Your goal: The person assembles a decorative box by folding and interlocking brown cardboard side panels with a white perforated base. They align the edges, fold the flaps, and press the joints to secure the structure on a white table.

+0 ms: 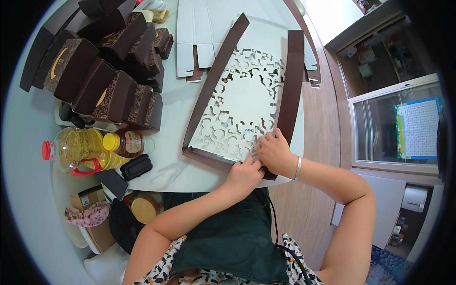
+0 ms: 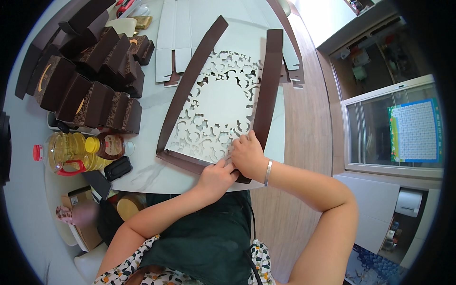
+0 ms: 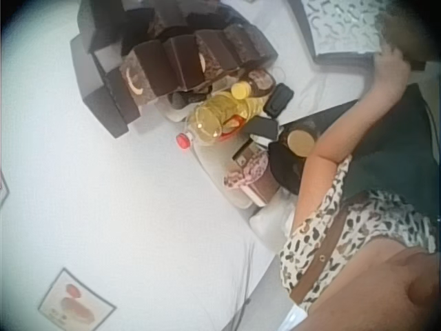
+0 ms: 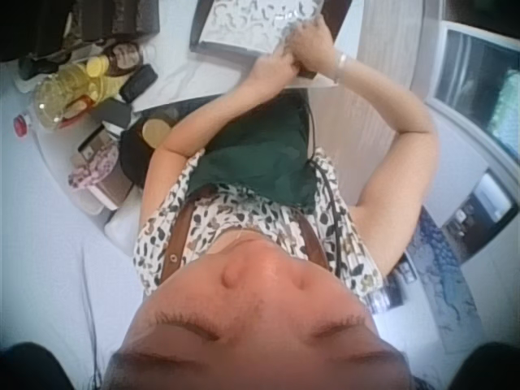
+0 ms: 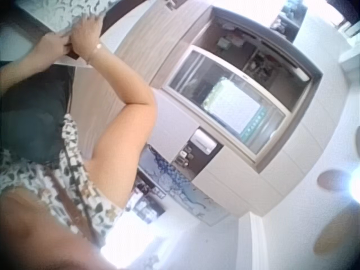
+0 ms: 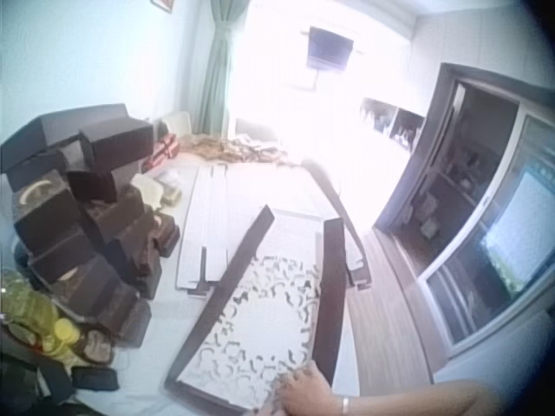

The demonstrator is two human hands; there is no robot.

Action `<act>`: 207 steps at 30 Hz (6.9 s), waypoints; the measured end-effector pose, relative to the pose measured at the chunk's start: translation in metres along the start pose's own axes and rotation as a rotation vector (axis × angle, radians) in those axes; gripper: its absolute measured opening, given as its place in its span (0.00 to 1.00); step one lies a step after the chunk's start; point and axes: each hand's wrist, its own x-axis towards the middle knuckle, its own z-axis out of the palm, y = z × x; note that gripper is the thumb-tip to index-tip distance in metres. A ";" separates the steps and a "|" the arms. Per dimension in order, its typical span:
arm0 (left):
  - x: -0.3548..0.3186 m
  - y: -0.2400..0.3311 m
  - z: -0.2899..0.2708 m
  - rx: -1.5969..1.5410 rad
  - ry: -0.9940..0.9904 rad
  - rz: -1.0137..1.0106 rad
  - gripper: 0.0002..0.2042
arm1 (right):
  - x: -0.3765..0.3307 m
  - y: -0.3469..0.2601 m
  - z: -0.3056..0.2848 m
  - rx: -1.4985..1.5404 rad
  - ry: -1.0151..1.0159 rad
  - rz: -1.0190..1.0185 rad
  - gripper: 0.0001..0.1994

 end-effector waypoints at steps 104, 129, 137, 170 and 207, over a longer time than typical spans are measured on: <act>0.015 -0.108 -0.119 0.343 -0.283 0.477 0.01 | 0.016 -0.003 -0.027 0.099 0.537 -0.083 0.01; 0.042 -0.140 -0.070 0.230 -0.092 0.072 0.06 | 0.030 0.008 0.026 0.394 0.470 0.327 0.06; 0.051 -0.121 -0.035 0.146 -0.084 0.106 0.08 | 0.031 0.024 0.010 0.704 0.224 0.257 0.17; 0.056 -0.108 -0.043 0.148 -0.306 -0.074 0.03 | 0.004 -0.012 0.015 0.493 0.385 0.339 0.06; 0.064 -0.087 -0.028 0.195 -0.093 0.257 0.04 | -0.009 -0.012 0.034 0.513 0.497 0.402 0.10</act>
